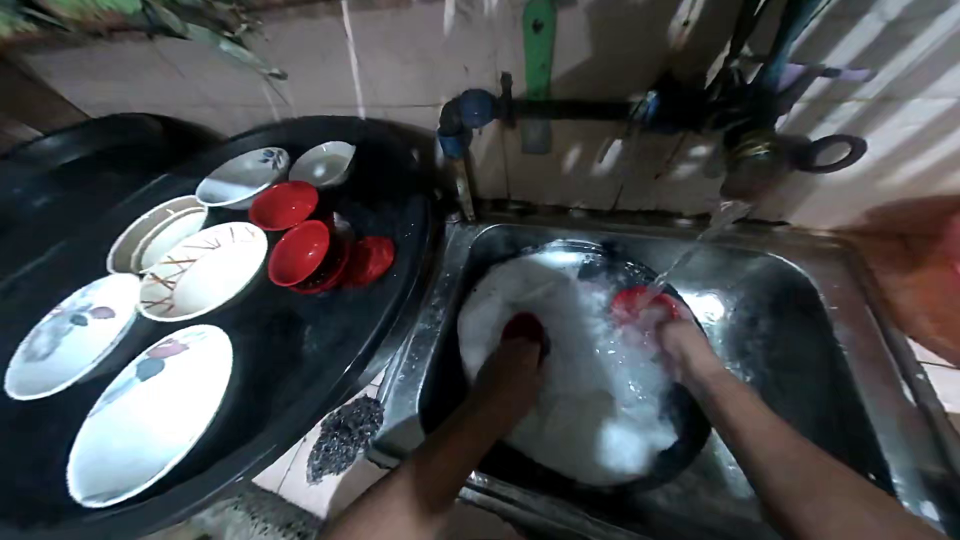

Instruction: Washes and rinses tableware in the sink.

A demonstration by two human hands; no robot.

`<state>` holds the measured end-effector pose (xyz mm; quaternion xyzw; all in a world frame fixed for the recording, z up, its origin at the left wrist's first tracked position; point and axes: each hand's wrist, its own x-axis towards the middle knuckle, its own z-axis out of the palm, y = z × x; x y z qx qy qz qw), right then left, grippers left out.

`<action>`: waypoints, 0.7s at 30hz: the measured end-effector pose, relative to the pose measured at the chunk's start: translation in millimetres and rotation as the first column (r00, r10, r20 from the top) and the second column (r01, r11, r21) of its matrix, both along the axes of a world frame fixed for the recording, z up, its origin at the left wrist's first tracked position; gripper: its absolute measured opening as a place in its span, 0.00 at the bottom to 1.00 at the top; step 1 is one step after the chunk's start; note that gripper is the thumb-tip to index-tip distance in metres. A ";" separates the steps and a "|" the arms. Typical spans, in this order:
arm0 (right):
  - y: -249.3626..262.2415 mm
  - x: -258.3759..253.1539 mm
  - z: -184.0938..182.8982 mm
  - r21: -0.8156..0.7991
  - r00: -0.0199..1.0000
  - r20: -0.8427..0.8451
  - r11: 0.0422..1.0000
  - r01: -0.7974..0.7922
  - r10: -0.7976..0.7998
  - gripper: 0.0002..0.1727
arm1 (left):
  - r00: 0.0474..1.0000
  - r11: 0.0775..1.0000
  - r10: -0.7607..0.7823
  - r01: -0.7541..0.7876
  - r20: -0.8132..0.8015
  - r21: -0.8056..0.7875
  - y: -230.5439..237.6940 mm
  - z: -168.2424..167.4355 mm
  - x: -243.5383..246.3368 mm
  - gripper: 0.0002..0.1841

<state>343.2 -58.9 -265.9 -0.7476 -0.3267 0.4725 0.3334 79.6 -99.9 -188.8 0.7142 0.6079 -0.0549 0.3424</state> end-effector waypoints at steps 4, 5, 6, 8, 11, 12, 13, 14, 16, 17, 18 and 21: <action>13.0 -30.7 69.8 -0.058 0.979 -0.205 0.998 0.011 -0.022 0.31 | 0.992 0.982 -0.119 0.124 -0.043 0.140 37.6 1.8 47.4 0.18; 14.0 -38.9 82.5 -0.013 0.966 -0.259 1.000 0.007 -0.011 0.32 | 0.986 0.974 -0.159 0.166 -0.059 0.154 37.1 -3.1 57.5 0.20; 14.1 -44.6 93.2 0.041 0.961 -0.275 0.999 -0.008 0.019 0.38 | 0.980 0.970 -0.196 0.200 -0.046 0.138 34.4 -11.3 64.1 0.23; 15.1 -45.7 105.3 0.125 0.978 -0.174 0.988 -0.095 0.116 0.48 | 0.982 0.982 -0.185 0.186 0.039 -0.017 34.4 -31.6 74.8 0.26; 17.2 -23.9 90.8 0.229 0.985 -0.013 0.960 -0.163 0.170 0.48 | 0.974 0.991 -0.108 0.090 0.202 0.096 36.3 -76.6 76.3 0.23; 16.6 -13.3 79.5 0.269 0.986 0.017 0.949 -0.162 0.163 0.46 | 0.981 0.975 -0.129 0.099 0.143 0.198 35.9 -79.7 71.6 0.22; 14.5 -4.3 69.0 0.278 0.987 0.044 0.948 -0.158 0.151 0.45 | 0.986 0.954 -0.150 0.123 0.079 0.273 35.7 -79.6 67.4 0.24; 11.9 2.2 55.8 0.274 0.989 0.082 0.951 -0.141 0.123 0.44 | 0.987 0.932 -0.153 0.126 0.053 0.340 38.4 -83.5 67.3 0.25; 5.7 8.9 26.1 0.246 0.982 0.162 0.960 -0.131 0.092 0.40 | 0.993 0.915 -0.109 0.083 0.044 0.395 41.2 -96.3 71.8 0.29; 2.4 9.9 9.6 0.231 0.967 0.230 0.960 -0.160 0.106 0.38 | 0.998 0.929 -0.063 0.049 0.027 0.367 39.4 -95.0 75.6 0.29; -0.1 8.6 -5.2 0.217 0.947 0.295 0.956 -0.195 0.126 0.37 | 0.999 0.949 -0.048 0.051 -0.015 0.310 36.0 -87.2 78.2 0.27; -2.4 -2.9 -26.9 0.081 0.917 0.338 0.965 -0.250 0.210 0.37 | 0.980 0.967 -0.189 0.196 -0.056 0.163 39.8 -58.8 73.1 0.23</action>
